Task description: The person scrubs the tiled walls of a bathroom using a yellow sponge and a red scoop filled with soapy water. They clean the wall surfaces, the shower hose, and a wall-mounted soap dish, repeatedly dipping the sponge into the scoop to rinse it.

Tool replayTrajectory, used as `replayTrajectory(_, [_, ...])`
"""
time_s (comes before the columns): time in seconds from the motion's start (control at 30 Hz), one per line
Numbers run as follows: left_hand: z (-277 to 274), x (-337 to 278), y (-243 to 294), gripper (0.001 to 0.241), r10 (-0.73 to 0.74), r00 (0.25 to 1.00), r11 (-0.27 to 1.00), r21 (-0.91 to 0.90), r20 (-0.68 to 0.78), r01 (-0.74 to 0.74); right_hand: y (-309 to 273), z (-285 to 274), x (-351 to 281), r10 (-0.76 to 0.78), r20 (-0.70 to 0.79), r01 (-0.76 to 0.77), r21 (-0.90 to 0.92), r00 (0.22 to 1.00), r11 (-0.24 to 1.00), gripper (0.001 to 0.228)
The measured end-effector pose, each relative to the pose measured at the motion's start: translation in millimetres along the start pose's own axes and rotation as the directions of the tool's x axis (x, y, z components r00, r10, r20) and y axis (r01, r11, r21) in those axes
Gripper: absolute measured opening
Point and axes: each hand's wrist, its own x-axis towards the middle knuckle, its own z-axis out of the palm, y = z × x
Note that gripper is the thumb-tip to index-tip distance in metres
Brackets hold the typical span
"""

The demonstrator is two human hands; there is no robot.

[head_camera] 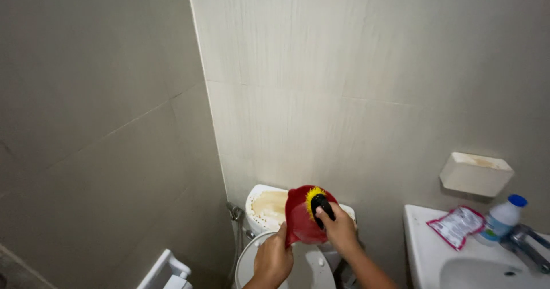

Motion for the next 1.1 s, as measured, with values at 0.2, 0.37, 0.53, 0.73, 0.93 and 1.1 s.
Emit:
replayTrajectory(0.2, [-7, -10, -13, 0.062, 0.13, 0.991, 0.989, 0.078, -0.039, -0.127, -45, -18, -32, 0.066, 0.051, -0.067, 0.031, 0.997, 0.997, 0.041])
replayTrajectory(0.37, [-18, -12, -10, 0.053, 0.058, 0.998, 0.997, 0.057, -0.011, -0.058, -47, -5, -36, 0.059, 0.098, -0.06, 0.002, 0.993, 0.998, 0.041])
replayTrajectory(0.53, [-11, 19, -23, 0.05, 0.027, 0.998, 0.998, 0.058, -0.059, -0.023, -18, 17, -11, -0.013, 0.154, -0.002, 0.098, 0.988, 0.995, 0.04])
replayTrajectory(0.73, [15, 78, -42, 0.052, 0.013, 0.994, 1.0, 0.015, -0.105, -0.011, -4, 34, 27, -0.066, 0.181, 0.042, 0.133, 0.981, 0.99, 0.041])
replayTrajectory(0.93, [39, 116, -53, 0.052, -0.086, 0.992, 0.994, -0.079, -0.091, 0.078, 10, 54, 59, 0.02, 0.233, -0.057, 0.152, 0.972, 0.987, 0.043])
replayTrajectory(1.1, [62, 147, -63, 0.056, -0.115, 0.99, 0.992, -0.054, -0.087, 0.11, -1, 57, 72, 0.156, 0.251, -0.152, -0.037, 0.955, 0.988, 0.049])
